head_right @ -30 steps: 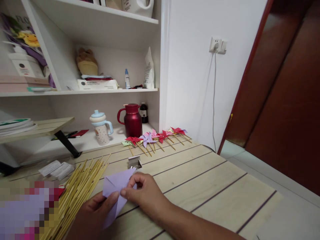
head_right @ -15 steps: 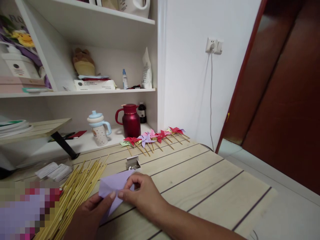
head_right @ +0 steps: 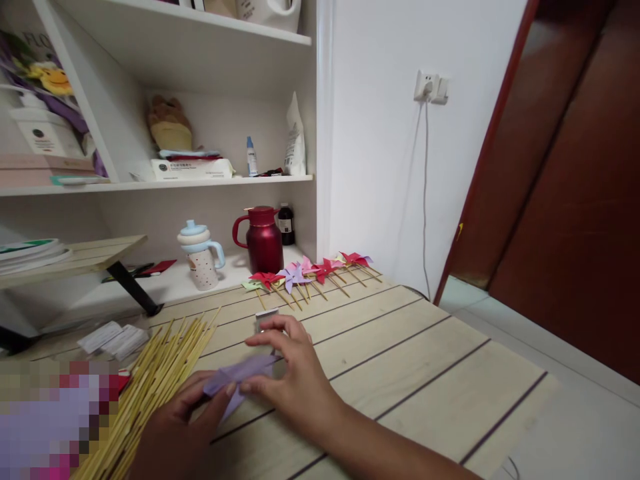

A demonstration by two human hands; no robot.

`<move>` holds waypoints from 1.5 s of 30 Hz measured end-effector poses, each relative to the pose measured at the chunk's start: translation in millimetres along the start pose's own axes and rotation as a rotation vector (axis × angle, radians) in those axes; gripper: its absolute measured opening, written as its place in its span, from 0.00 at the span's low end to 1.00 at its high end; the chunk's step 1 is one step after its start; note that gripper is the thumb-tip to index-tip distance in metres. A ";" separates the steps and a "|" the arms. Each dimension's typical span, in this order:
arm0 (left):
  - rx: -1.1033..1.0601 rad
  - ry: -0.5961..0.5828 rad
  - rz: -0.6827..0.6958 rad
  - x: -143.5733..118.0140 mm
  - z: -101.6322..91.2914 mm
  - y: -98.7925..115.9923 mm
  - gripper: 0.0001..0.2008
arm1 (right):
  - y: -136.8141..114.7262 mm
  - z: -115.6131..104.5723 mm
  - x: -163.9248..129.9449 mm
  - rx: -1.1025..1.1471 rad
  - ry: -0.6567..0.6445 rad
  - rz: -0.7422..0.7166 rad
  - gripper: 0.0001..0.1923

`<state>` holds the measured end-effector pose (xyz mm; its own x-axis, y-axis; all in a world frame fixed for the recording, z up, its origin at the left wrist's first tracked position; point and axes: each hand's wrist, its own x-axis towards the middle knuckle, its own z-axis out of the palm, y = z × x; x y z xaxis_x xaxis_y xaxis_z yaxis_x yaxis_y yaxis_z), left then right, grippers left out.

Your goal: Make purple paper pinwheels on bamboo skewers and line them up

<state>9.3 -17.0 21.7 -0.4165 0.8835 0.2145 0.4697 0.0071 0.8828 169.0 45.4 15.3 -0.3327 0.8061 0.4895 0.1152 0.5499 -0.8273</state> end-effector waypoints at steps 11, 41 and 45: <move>0.135 0.030 0.268 -1.3 2.0 -19.6 0.08 | -2.2 0.2 -1.3 0.005 -0.070 0.028 0.04; -0.557 -0.039 -0.309 -10.4 12.5 5.6 0.21 | -5.2 19.7 -9.0 0.924 -0.095 0.587 0.17; -0.529 -0.109 -0.405 -4.3 9.8 -4.6 0.12 | 1.4 21.0 -10.9 0.844 0.065 0.685 0.21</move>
<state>16.6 -16.3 12.7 -0.3853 0.9018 -0.1956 -0.1627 0.1422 0.9764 153.1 32.8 3.0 -0.3896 0.9078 -0.1550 -0.4311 -0.3285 -0.8404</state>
